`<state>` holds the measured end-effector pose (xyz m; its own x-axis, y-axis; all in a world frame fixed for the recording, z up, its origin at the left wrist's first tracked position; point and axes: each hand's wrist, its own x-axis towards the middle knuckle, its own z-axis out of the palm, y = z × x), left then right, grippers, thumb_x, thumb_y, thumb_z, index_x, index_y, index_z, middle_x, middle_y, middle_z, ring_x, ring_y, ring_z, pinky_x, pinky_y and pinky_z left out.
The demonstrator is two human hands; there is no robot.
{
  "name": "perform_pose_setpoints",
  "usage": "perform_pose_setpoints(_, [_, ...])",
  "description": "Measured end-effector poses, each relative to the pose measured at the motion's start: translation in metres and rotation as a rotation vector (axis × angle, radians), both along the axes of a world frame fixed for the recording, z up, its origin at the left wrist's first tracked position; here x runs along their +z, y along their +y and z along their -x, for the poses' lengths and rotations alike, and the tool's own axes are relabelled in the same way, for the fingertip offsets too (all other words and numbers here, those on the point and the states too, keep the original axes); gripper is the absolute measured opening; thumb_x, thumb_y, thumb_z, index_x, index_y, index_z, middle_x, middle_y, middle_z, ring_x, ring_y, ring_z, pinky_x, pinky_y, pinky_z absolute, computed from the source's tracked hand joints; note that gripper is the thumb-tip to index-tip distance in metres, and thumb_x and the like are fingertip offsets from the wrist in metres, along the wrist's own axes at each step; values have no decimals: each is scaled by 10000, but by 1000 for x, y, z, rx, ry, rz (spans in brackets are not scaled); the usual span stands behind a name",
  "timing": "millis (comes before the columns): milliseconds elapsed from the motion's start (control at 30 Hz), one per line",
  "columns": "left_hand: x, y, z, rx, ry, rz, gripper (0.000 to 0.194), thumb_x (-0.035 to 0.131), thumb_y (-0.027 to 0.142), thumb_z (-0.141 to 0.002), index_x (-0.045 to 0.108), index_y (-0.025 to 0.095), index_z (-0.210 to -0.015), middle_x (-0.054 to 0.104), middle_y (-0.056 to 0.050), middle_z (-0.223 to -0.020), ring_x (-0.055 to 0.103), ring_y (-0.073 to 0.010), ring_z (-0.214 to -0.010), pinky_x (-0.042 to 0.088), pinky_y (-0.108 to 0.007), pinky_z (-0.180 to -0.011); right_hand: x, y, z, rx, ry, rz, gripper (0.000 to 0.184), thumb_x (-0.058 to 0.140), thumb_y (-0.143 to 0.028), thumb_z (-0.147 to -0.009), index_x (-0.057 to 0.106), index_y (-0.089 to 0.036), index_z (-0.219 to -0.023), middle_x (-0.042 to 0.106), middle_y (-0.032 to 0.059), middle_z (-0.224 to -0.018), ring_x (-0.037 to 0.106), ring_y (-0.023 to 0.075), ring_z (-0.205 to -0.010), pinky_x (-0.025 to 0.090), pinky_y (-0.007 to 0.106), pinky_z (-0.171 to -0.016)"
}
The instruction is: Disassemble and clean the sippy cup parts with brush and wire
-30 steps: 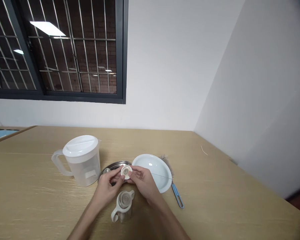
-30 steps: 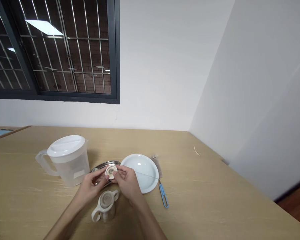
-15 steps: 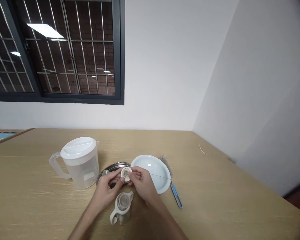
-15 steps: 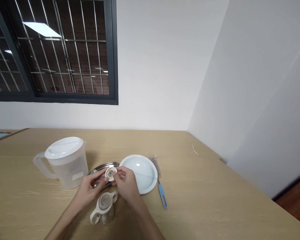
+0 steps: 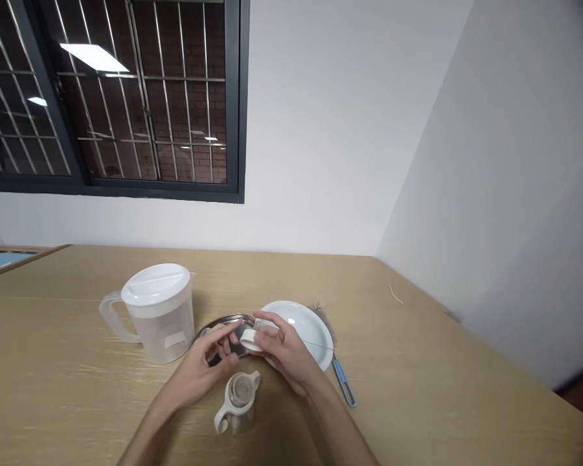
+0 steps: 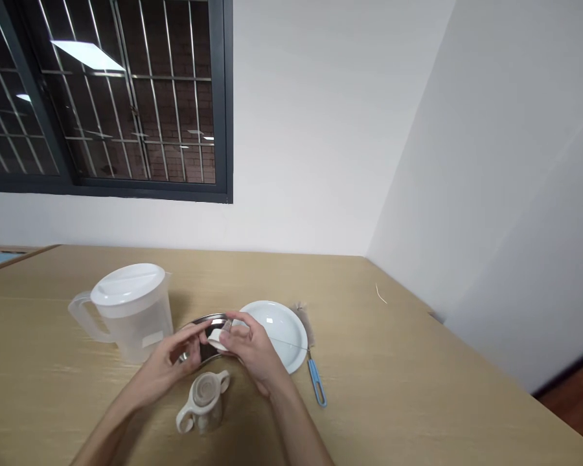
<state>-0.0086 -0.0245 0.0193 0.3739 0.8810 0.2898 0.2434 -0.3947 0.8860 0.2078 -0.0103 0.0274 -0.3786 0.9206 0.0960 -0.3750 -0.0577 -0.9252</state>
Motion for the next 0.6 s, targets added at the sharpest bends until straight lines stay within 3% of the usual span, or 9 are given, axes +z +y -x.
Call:
perform_pose_setpoints(100, [6,-8,8,-168,78,169,1072,917,390,-511,413,269,-1448,586,-73,-1225,566,-251,-1037,469,-364,-928,7,-5,-9,74,-122,-129,619,851,-233,-706,562,-231,-1254,659,29,-1050,650,159,-955,513,299,-873])
perform_pose_setpoints(167, [5,-11,4,-247,172,257,1149,949,291,-389,434,267,-1417,597,-62,-1240,566,-276,-1089,475,-377,-951,10,-9,-14,165,-217,-200,651,858,-182,-668,570,-228,-1250,649,40,-1088,645,174,-975,513,307,-868])
perform_pose_setpoints(267, [3,-13,-11,-298,219,229,1094,921,197,-391,468,245,-1386,603,-60,-1255,575,-284,-1103,478,-382,-973,14,-16,-17,257,-377,-293,649,836,-158,-659,584,-232,-1253,650,60,-1155,635,218,-1057,504,339,-905])
perform_pose_setpoints(400, [1,-12,-22,-294,230,109,810,800,153,-567,544,248,-1330,650,-30,-1180,616,-235,-1007,505,-330,-904,19,-19,-16,324,-488,-346,586,791,-135,-667,618,-235,-1218,658,65,-1187,624,254,-1112,508,354,-912])
perform_pose_setpoints(600, [-9,-7,-16,-99,322,67,663,866,279,-506,678,221,-1139,640,-36,-1065,606,-240,-941,502,-309,-803,23,-17,-10,281,-565,-481,433,743,-177,-726,688,-239,-1151,642,65,-1166,619,238,-1044,497,347,-911])
